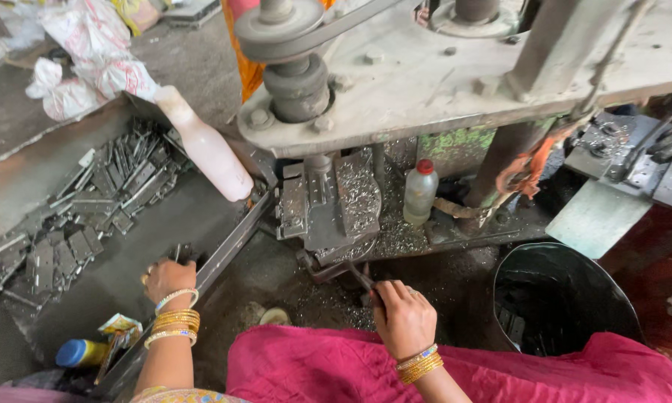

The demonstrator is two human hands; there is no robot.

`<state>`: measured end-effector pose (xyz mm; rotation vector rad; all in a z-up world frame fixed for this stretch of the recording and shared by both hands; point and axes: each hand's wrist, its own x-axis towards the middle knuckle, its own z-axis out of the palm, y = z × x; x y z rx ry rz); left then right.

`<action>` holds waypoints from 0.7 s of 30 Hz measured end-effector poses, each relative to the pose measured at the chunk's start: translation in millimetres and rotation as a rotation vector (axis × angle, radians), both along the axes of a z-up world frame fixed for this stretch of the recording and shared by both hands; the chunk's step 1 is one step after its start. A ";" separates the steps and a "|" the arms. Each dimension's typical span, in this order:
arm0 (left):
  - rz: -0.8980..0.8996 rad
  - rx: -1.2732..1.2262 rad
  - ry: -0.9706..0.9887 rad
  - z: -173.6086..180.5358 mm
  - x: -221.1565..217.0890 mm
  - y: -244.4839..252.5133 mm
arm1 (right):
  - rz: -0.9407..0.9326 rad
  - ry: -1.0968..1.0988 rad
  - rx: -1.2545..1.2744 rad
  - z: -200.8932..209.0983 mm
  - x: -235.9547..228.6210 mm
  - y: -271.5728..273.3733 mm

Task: The person operates a drill press to drill holes into small metal plates. They pick up plates from a tray, position them under the drill bit, and activate the machine using a foot pedal. Drilled plates are placed back into the tray.

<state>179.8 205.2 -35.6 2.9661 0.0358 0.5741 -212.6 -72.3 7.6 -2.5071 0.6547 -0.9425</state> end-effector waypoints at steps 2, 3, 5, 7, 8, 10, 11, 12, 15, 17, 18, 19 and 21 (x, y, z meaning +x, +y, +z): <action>-0.085 0.109 0.039 -11.3 21.0 6.9 | -0.013 -0.020 -0.030 -4.4 1.1 -0.5; -0.118 0.165 0.065 -14.9 26.3 12.7 | -0.018 -0.017 -0.047 -6.0 0.3 -0.5; -0.183 0.097 0.039 -16.5 32.1 18.7 | -0.019 -0.016 -0.082 -7.3 -1.1 -2.2; -0.261 0.011 -0.157 -19.1 23.6 18.0 | -0.024 -0.004 -0.095 -6.3 -4.4 -4.5; -0.230 0.079 -0.082 -16.9 22.4 11.8 | -0.020 -0.001 -0.101 -6.1 -4.8 -4.2; -0.195 0.015 -0.122 -9.7 16.6 5.7 | -0.009 0.025 -0.086 -6.9 -5.2 -5.0; -0.196 0.014 -0.148 -7.5 11.0 3.1 | -0.018 0.041 -0.081 -7.2 -7.5 -5.1; -0.160 -0.049 -0.151 -6.4 2.3 4.1 | -0.014 0.050 -0.091 -7.8 -9.2 -4.7; -0.130 -0.211 -0.190 3.7 -8.1 -0.4 | -0.028 0.043 -0.117 -9.6 -8.2 -4.4; -0.177 -0.272 -0.221 8.5 -13.6 -1.5 | -0.027 0.019 -0.116 -10.6 -7.1 -4.8; -0.185 -0.298 -0.182 9.2 -17.9 -0.2 | -0.022 0.019 -0.123 -11.6 -7.5 -5.0; -0.202 -0.323 -0.148 12.4 -18.9 -1.0 | -0.025 0.014 -0.128 -12.4 -6.4 -5.0; -0.249 -0.304 -0.183 19.6 -23.1 -3.1 | -0.022 -0.001 -0.132 -14.5 -6.7 -4.9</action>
